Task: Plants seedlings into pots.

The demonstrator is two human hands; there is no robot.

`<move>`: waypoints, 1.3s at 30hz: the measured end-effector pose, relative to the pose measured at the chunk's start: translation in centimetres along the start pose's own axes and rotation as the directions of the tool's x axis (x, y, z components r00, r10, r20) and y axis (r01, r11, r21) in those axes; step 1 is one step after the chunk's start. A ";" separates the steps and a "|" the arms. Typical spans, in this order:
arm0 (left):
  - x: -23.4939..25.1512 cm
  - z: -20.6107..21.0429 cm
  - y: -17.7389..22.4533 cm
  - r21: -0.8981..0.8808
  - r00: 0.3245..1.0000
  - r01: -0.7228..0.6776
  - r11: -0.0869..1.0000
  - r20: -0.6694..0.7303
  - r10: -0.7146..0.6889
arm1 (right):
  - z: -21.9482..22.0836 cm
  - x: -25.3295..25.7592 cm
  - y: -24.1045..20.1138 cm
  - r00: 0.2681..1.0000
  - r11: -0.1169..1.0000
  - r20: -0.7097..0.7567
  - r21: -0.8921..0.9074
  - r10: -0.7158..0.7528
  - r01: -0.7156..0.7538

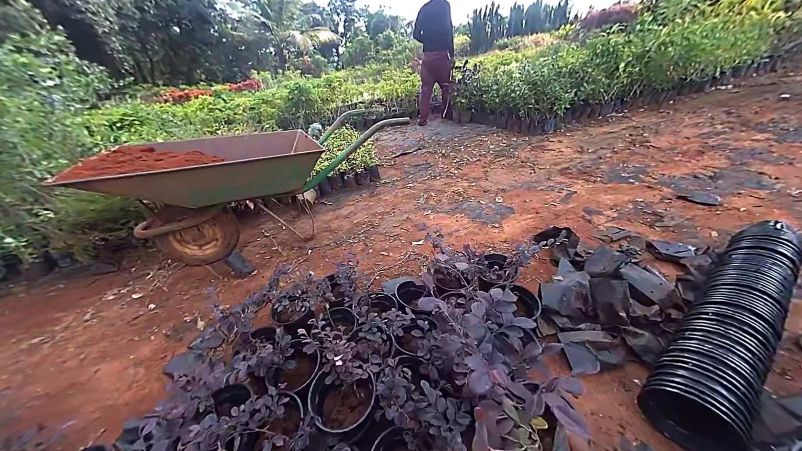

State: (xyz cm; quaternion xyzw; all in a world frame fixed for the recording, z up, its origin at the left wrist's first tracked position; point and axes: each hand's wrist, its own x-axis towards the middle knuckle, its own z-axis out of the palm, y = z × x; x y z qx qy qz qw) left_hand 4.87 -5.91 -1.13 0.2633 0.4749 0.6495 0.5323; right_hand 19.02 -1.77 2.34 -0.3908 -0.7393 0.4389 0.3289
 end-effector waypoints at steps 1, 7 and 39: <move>0.0 -0.1 -0.1 0.004 0.999 -0.025 1.000 0.044 0.024 | -0.1 0.0 -0.3 0.999 1.000 -0.039 -0.009 0.002 -0.003; -0.2 1.5 -0.5 -0.107 1.000 0.006 0.994 -0.026 -0.009 | 0.0 0.4 0.4 0.995 0.987 -0.080 -0.145 0.053 -0.064; -0.2 1.3 0.8 -0.134 0.996 -0.088 0.987 -0.031 0.085 | 0.7 1.0 -0.1 0.983 0.998 -0.177 0.005 0.055 -0.055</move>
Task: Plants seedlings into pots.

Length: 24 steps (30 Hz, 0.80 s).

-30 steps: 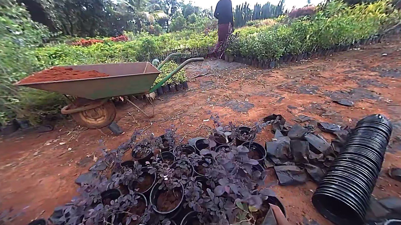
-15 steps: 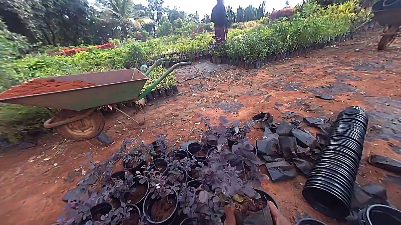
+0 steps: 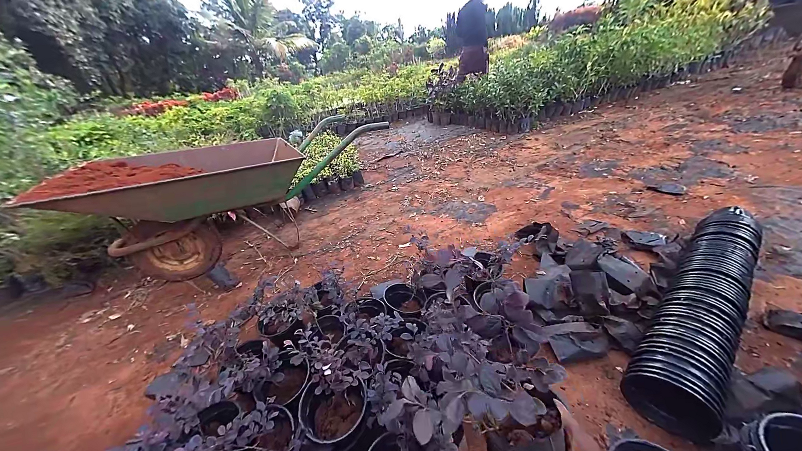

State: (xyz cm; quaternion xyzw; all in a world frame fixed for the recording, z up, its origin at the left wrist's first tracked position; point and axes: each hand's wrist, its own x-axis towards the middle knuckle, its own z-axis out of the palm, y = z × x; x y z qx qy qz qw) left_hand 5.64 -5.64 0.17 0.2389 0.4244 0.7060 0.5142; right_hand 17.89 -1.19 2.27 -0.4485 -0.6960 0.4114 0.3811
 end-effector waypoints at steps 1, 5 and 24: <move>0.2 -0.1 -0.4 0.013 0.999 0.012 1.000 -0.039 -0.011 | 0.2 -0.2 -0.1 1.000 0.999 -0.004 -0.038 -0.011 0.011; 0.7 -1.0 -1.5 0.018 0.991 0.026 1.000 -0.130 -0.023 | -0.8 -0.8 -0.9 0.983 0.992 0.181 -0.112 -0.035 0.056; -0.3 -0.7 0.5 0.008 0.999 0.024 1.000 -0.043 -0.024 | -1.2 -1.3 -0.7 0.957 0.974 0.206 -0.057 -0.205 0.221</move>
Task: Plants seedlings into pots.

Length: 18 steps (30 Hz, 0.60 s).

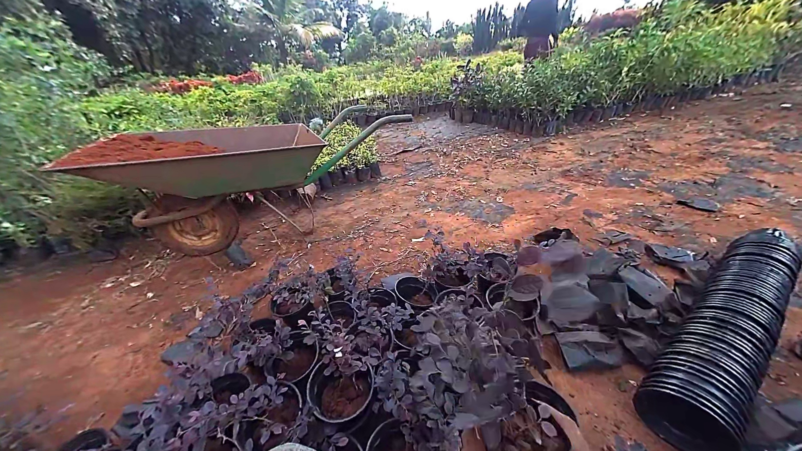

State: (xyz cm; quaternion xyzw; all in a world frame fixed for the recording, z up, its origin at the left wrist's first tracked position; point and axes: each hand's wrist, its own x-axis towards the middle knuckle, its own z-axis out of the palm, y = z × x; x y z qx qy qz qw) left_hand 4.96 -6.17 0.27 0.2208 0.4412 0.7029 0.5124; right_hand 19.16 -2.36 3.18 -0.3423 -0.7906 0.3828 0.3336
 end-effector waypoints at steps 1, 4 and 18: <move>0.0 -0.3 0.3 0.007 1.000 0.018 1.000 0.009 -0.018 | -0.2 0.0 -0.7 0.999 1.000 0.047 -0.005 0.027 -0.027; 0.0 -0.2 1.1 0.050 0.993 0.090 0.995 0.071 -0.093 | 0.0 0.1 -1.8 0.991 0.991 0.020 -0.028 0.133 -0.133; 0.8 0.1 1.1 0.185 0.966 -0.178 0.966 0.218 0.136 | 1.6 1.6 0.3 0.962 0.798 -0.246 -0.600 -0.118 -0.056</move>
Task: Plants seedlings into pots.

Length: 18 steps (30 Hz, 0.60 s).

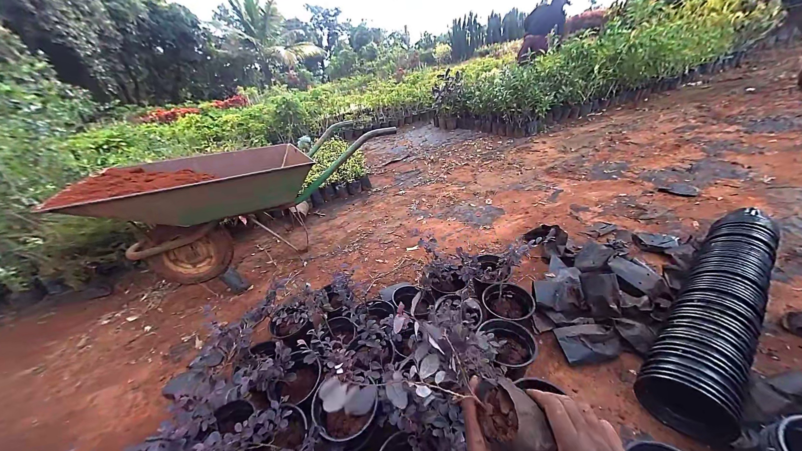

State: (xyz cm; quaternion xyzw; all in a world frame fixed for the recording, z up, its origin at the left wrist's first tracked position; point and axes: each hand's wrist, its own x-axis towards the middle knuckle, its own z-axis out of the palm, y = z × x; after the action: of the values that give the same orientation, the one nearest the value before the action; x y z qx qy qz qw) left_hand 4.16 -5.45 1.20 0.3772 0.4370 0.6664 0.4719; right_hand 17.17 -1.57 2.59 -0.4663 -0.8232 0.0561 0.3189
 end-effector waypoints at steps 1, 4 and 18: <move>0.0 -0.3 -0.1 -0.075 1.000 -0.002 0.997 -0.027 0.000 | -0.2 0.1 0.0 0.999 0.999 -0.005 0.018 -0.041 0.041; -0.2 -0.7 0.7 -0.421 0.990 0.070 0.904 -0.085 -0.117 | -2.1 1.1 0.9 0.998 0.910 0.024 0.413 -0.053 0.039; 0.9 -2.4 0.0 -0.538 0.991 0.011 0.843 -0.108 -0.082 | -3.0 1.7 1.8 0.693 0.044 0.641 0.723 0.330 -0.690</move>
State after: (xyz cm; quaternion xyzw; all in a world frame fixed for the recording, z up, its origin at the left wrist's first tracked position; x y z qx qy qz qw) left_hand 1.72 -5.14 0.49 0.1764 0.2717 0.7728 0.5458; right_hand 19.57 0.18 5.08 -0.4298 -0.4285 0.7114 0.3543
